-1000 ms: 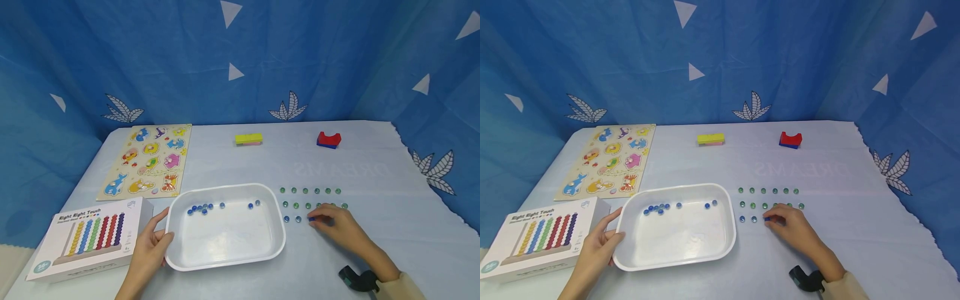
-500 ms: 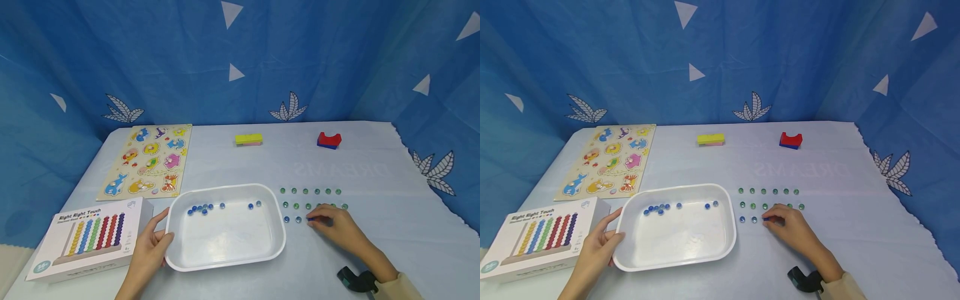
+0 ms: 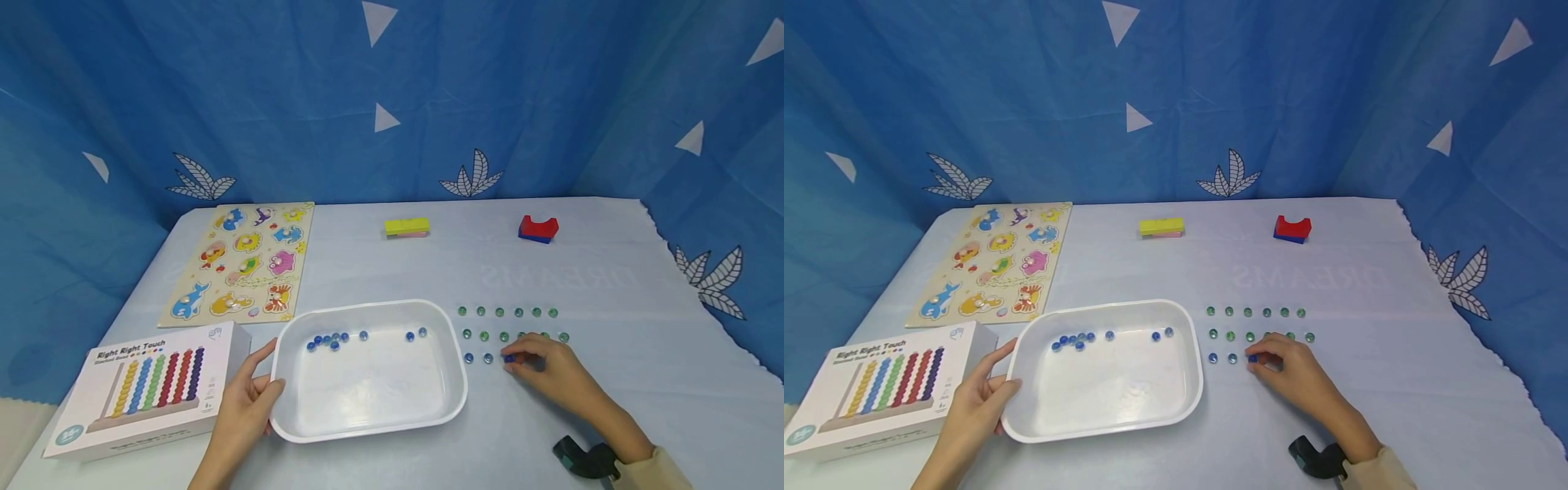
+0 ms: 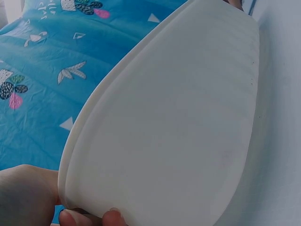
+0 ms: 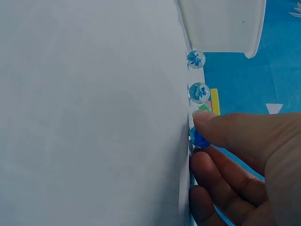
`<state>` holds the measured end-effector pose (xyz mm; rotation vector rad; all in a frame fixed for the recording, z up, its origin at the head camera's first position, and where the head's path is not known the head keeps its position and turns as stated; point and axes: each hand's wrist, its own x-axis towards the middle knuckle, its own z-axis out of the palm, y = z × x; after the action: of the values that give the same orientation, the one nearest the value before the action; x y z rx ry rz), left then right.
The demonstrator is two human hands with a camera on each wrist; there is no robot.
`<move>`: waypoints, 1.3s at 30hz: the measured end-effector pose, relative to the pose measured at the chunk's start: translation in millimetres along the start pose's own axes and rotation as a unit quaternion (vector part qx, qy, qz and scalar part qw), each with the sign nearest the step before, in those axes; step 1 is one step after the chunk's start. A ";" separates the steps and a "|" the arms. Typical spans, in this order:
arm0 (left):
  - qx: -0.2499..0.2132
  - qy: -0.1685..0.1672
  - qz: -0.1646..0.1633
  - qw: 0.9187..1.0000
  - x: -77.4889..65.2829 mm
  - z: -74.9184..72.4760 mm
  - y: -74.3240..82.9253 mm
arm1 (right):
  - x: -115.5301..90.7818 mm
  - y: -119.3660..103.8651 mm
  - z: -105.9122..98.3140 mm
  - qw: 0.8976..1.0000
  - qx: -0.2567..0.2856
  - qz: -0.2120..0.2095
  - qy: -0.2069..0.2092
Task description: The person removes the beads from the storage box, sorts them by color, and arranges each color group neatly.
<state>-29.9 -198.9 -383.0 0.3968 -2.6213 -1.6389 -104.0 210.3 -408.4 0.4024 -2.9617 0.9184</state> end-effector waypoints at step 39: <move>-0.009 -0.001 -0.001 1.000 2.2 0.7 -1.2 | 107.5 -201.8 99.3 0.956 0.046 -0.170 -0.234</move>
<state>-31.9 -199.2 -384.6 0.3972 -2.6066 -1.6644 -151.7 -31.2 -368.9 1.2500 -3.0839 1.0355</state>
